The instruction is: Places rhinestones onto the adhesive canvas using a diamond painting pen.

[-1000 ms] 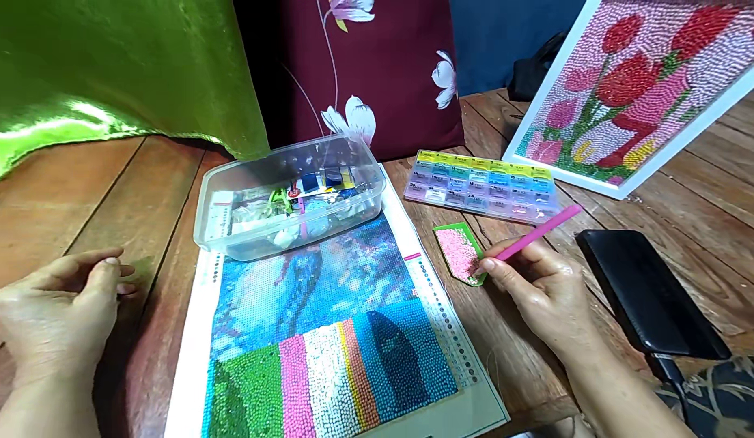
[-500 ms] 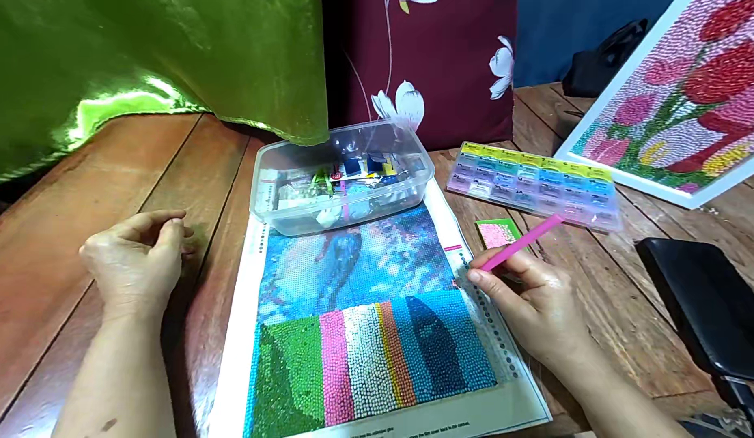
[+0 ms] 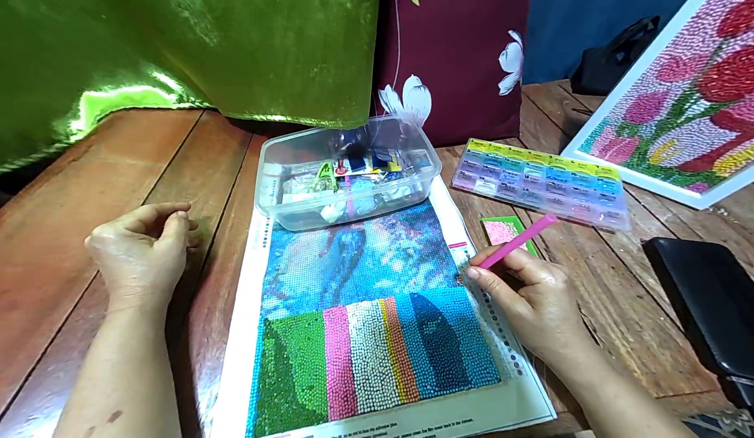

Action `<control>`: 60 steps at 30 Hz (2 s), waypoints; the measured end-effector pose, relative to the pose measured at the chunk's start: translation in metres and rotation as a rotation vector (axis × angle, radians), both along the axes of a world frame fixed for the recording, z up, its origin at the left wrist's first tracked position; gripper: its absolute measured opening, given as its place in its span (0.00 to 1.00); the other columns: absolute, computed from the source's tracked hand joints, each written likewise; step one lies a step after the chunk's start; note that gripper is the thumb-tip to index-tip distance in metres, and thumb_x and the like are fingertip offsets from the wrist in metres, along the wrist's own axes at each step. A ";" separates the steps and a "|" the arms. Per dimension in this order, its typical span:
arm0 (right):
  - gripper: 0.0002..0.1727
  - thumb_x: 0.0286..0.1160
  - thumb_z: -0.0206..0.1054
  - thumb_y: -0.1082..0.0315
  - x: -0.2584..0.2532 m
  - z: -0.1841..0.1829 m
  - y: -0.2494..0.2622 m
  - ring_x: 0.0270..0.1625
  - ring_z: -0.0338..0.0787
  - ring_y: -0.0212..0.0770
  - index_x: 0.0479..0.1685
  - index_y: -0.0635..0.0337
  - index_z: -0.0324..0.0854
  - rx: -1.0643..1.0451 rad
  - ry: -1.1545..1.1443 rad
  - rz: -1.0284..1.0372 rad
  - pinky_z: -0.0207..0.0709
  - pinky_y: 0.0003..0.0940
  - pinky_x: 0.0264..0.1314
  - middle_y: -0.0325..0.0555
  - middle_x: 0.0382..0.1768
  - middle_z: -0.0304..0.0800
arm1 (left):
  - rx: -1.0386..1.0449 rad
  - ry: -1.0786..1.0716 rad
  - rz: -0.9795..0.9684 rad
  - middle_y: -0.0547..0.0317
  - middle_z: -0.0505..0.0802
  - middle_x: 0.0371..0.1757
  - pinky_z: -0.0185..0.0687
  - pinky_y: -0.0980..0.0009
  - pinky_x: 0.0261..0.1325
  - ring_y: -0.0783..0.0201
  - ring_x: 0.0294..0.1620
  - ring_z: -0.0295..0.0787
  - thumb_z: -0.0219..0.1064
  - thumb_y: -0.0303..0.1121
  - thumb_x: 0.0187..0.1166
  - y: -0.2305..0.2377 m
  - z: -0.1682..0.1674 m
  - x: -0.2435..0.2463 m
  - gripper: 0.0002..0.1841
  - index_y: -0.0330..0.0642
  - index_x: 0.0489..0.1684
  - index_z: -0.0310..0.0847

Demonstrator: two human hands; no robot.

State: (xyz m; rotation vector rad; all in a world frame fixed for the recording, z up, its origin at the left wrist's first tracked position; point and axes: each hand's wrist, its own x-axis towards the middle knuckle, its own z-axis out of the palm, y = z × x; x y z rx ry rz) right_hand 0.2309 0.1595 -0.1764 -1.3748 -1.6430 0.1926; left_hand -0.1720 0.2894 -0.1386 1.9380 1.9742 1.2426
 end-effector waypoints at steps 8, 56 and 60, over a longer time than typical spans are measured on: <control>0.08 0.75 0.66 0.64 0.000 -0.001 0.001 0.28 0.79 0.15 0.37 0.57 0.87 0.010 -0.015 0.009 0.72 0.09 0.33 0.30 0.26 0.83 | 0.005 0.027 -0.017 0.38 0.91 0.39 0.83 0.58 0.40 0.60 0.30 0.85 0.55 0.33 0.86 -0.001 0.000 -0.001 0.18 0.26 0.57 0.84; 0.07 0.73 0.67 0.65 0.006 -0.003 0.000 0.29 0.79 0.14 0.36 0.58 0.88 -0.005 0.021 0.038 0.72 0.07 0.34 0.30 0.28 0.85 | -0.027 0.005 -0.001 0.40 0.91 0.40 0.81 0.60 0.41 0.62 0.29 0.83 0.54 0.30 0.87 -0.002 0.001 0.001 0.16 0.27 0.58 0.83; 0.07 0.73 0.68 0.65 0.006 -0.002 0.001 0.28 0.78 0.13 0.38 0.58 0.89 -0.007 0.050 0.029 0.72 0.07 0.33 0.29 0.27 0.85 | -0.032 0.001 0.004 0.40 0.90 0.40 0.82 0.61 0.40 0.64 0.29 0.83 0.54 0.30 0.87 -0.002 0.002 0.002 0.16 0.27 0.58 0.83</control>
